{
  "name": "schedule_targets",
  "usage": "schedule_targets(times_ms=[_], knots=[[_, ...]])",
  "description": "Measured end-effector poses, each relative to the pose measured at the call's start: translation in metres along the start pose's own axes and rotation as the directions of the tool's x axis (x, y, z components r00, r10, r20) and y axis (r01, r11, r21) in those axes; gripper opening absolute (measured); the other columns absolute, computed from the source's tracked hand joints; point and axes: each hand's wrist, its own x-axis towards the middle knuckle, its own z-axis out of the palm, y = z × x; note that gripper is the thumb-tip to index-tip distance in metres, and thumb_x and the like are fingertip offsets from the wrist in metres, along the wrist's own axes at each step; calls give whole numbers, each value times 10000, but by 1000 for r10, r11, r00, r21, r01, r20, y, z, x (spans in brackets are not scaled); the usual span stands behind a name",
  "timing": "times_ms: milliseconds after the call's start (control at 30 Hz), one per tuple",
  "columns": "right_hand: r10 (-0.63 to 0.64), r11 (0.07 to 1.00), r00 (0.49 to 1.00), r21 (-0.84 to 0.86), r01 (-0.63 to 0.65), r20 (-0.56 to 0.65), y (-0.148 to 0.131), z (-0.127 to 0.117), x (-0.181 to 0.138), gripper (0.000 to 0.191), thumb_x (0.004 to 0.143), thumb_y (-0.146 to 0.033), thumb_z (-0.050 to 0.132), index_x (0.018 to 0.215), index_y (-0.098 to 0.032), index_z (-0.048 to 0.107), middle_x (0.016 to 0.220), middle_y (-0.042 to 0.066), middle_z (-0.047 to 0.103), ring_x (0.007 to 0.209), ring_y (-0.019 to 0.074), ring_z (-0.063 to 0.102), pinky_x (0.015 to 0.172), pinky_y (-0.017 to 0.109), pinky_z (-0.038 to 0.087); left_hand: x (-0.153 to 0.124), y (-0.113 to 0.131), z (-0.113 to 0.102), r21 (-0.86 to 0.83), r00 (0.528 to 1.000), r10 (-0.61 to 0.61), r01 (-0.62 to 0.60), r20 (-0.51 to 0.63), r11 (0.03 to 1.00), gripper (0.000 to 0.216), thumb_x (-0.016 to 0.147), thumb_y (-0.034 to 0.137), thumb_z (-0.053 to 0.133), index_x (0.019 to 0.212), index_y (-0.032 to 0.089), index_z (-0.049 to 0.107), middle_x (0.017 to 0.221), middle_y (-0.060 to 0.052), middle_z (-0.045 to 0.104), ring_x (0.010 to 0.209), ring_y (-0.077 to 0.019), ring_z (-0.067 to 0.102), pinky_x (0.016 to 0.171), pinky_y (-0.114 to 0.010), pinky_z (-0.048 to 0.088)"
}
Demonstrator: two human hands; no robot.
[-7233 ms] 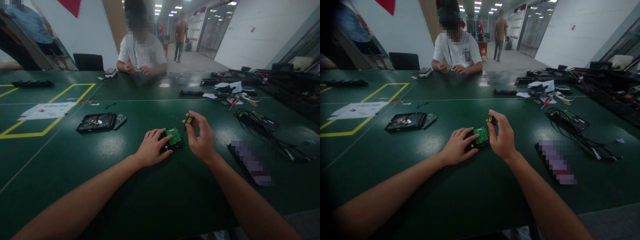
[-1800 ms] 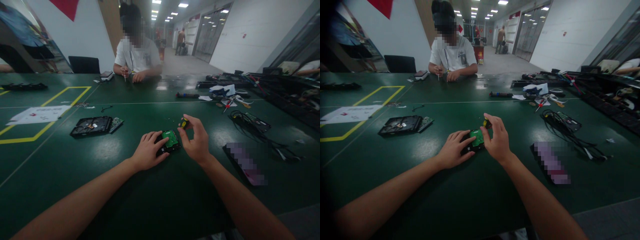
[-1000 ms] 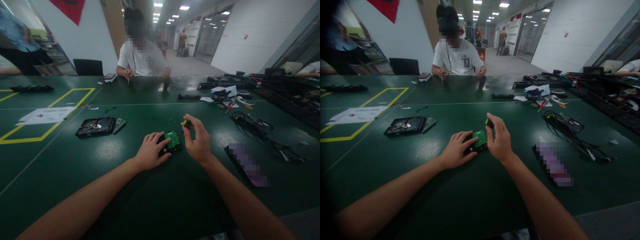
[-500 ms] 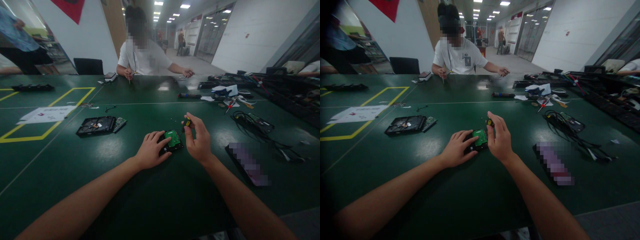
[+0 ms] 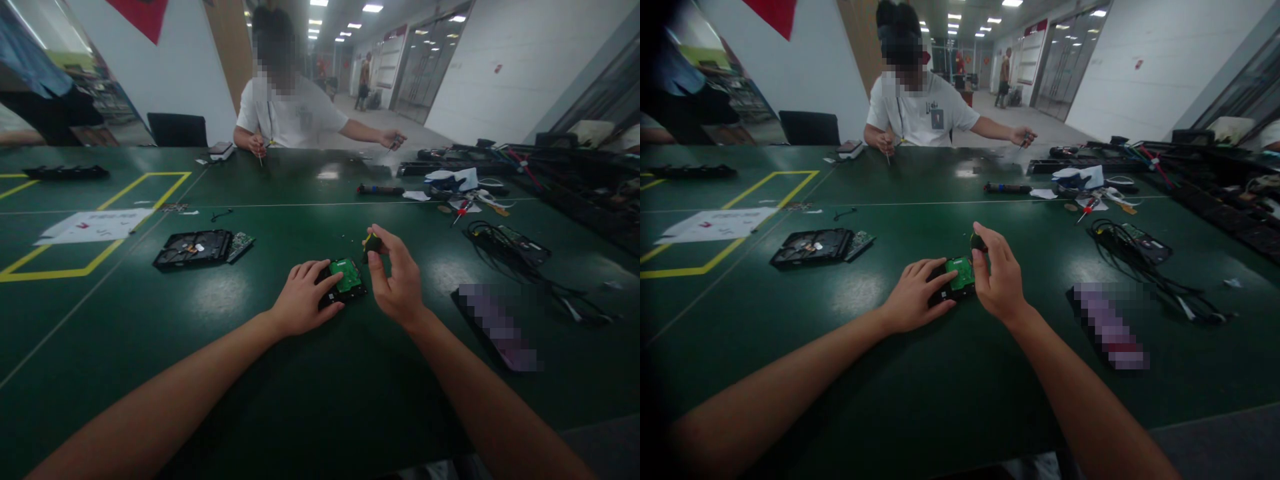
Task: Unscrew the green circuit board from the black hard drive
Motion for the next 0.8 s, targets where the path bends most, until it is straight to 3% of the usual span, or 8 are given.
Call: schedule_targets(times_ms=[100, 300, 500, 800], knots=[[-25, 999, 999, -34, 24, -35, 0, -1, 2, 532, 1029, -181, 543, 1528, -361, 501, 1383, 81, 642, 1237, 284, 645, 981, 512, 624, 0, 0, -1, 8, 1000, 0, 0, 12, 1000, 632, 972, 565, 656, 1532, 286, 564, 1609, -148, 445, 1442, -407, 432, 1163, -637, 383], [-33, 998, 998, -63, 29, -54, -3, -2, 4, 503, 1013, -174, 590, 1483, -339, 527, 1291, 74, 659, 1045, 239, 682, 905, 471, 629, 0, -1, 0, 16, 1000, 0, 0, 16, 1000, 637, 978, 566, 646, 1546, 297, 548, 1616, -142, 436, 1453, -406, 418, 1164, -641, 378], [-57, 996, 995, -76, 50, -86, -6, -3, 6, 463, 965, -192, 706, 1392, -330, 591, 1171, 72, 630, 1049, 249, 652, 821, 434, 628, 0, 0, 0, 24, 1000, 3, -3, 6, 1000, 633, 975, 562, 652, 1540, 291, 554, 1607, -150, 443, 1439, -408, 430, 1156, -638, 387], [-1, 1000, 1000, -20, 0, -28, -1, -1, 2, 574, 1001, -167, 575, 1538, -342, 471, 1382, 90, 643, 1139, 268, 681, 966, 496, 622, 0, -2, 2, 10, 1000, -1, 1, 10, 1000, 655, 962, 570, 665, 1550, 308, 546, 1617, -143, 442, 1438, -413, 434, 1154, -649, 383]])
